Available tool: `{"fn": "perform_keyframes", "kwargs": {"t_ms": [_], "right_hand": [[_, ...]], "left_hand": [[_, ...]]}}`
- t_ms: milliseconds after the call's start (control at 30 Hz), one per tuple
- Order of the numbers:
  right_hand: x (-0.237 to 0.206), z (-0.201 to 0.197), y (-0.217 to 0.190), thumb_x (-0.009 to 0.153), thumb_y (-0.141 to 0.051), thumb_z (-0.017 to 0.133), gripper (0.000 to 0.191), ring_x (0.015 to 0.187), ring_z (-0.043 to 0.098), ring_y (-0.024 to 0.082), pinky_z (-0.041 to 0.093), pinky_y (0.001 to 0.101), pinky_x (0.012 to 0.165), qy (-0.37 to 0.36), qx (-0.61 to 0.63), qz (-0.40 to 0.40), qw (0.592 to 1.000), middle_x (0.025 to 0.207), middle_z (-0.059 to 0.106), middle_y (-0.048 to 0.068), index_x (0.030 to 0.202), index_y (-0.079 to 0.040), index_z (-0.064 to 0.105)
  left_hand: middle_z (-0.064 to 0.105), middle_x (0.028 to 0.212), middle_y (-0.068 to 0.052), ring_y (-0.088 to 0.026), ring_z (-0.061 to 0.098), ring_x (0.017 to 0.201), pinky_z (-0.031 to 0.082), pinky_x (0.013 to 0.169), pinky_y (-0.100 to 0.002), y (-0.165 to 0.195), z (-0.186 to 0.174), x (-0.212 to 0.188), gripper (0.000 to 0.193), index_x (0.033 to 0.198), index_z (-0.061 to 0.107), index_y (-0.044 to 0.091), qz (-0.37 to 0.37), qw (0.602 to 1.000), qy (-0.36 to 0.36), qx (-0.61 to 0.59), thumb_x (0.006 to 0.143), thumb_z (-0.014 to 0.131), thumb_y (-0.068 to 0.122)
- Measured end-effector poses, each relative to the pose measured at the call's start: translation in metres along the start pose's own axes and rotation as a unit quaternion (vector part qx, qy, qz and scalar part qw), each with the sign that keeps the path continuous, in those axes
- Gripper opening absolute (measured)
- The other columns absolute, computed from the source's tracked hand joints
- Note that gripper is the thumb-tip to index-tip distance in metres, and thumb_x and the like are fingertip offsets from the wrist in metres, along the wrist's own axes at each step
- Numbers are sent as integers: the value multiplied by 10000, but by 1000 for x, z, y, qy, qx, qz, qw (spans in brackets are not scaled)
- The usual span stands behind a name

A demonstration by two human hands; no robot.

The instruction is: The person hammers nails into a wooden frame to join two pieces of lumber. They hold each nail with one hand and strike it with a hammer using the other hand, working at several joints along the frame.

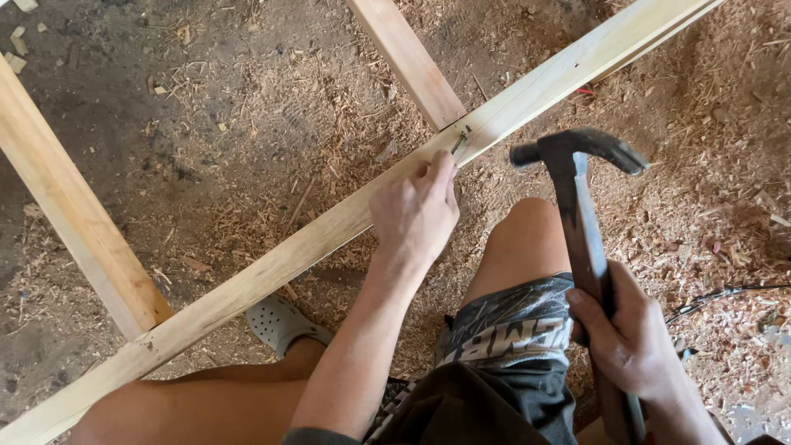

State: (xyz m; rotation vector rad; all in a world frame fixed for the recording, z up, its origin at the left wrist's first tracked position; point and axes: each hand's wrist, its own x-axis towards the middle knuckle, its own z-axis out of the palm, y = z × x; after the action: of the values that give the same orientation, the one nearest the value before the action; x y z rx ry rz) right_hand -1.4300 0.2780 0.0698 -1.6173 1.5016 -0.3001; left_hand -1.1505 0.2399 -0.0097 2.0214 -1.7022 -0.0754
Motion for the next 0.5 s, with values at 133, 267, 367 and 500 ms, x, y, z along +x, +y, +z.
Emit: {"fn": "perform_keyframes", "kwargs": {"t_ms": [133, 267, 367, 500], "right_hand": [[7, -9, -21, 925, -161, 635, 400, 441, 673, 165, 496, 336, 378, 26, -68, -83, 994, 590, 690, 111, 1226, 80, 526], [17, -13, -41, 925, -135, 651, 519, 466, 674, 183, 505, 333, 385, 43, -114, -165, 979, 650, 686, 120, 1351, 110, 483], [24, -11, -56, 928, -129, 660, 563, 508, 696, 199, 528, 339, 427, 40, -143, -174, 974, 673, 690, 140, 1398, 111, 464], [26, -9, -58, 929, -139, 662, 540, 490, 695, 217, 518, 347, 408, 23, -148, -199, 969, 666, 690, 146, 1372, 96, 459]], "left_hand": [[777, 837, -99, -125, 572, 451, 384, 323, -294, 0, 2, -5, 182, 1084, 723, 79, 17, 1000, 21, 8, 904, 705, 102], [775, 868, -111, -150, 637, 530, 451, 396, -303, 8, 1, -6, 190, 1060, 713, 67, 16, 999, 43, -3, 873, 718, 33], [771, 854, -105, -189, 690, 591, 513, 466, -335, 19, -1, -5, 178, 983, 709, 84, -12, 999, 52, 3, 818, 739, 25], [765, 831, -84, -210, 716, 632, 533, 492, -368, 30, -5, -3, 163, 950, 703, 86, -25, 996, 83, 7, 810, 761, 26]]}}
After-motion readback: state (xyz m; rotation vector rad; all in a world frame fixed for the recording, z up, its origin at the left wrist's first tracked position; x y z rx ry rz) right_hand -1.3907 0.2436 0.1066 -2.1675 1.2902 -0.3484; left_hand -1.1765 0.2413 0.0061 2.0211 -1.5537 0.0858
